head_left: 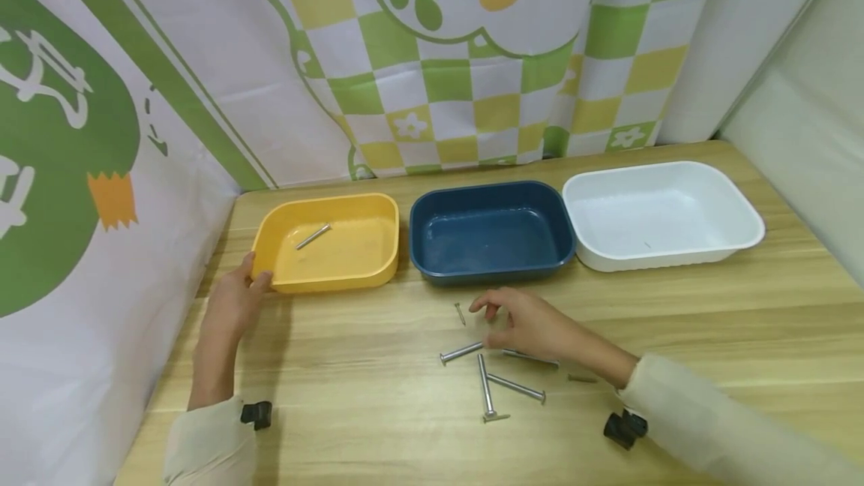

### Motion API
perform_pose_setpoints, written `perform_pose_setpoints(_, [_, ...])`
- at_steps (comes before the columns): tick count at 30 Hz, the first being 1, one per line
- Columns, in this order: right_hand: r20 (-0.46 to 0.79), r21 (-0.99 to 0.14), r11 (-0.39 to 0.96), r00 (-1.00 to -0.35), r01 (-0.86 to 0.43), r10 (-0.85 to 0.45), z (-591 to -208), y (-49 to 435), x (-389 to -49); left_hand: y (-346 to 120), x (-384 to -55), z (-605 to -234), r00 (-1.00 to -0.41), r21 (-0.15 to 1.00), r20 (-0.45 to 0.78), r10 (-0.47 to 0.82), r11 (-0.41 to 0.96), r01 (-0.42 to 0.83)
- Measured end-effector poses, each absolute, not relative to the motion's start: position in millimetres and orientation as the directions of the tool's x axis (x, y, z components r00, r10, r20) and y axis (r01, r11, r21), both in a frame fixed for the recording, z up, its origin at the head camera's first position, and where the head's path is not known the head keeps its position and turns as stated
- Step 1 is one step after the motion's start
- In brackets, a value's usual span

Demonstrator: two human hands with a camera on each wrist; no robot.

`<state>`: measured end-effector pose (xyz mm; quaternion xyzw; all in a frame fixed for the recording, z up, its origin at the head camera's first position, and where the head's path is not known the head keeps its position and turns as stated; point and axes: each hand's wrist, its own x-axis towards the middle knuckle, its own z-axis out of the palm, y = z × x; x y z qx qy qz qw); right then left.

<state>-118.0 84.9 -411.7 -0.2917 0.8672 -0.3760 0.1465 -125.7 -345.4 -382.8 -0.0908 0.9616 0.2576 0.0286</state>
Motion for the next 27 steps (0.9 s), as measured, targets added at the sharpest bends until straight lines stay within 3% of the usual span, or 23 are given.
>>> perform_pose_setpoints(11, [0.029,-0.686,0.537,-0.755,-0.492,-0.655,-422.7,70.0,-112.6,-346.2,-124.6,-384.6,-0.984,0.495,-0.081,-0.16,0.851,-0.179])
perform_pose_setpoints(27, [0.013,-0.603,0.638,-0.806,-0.479,-0.592,-424.3,51.6,-103.1,-346.9,-126.6,-387.1,-0.984,0.484,-0.08,-0.159,0.857,-0.178])
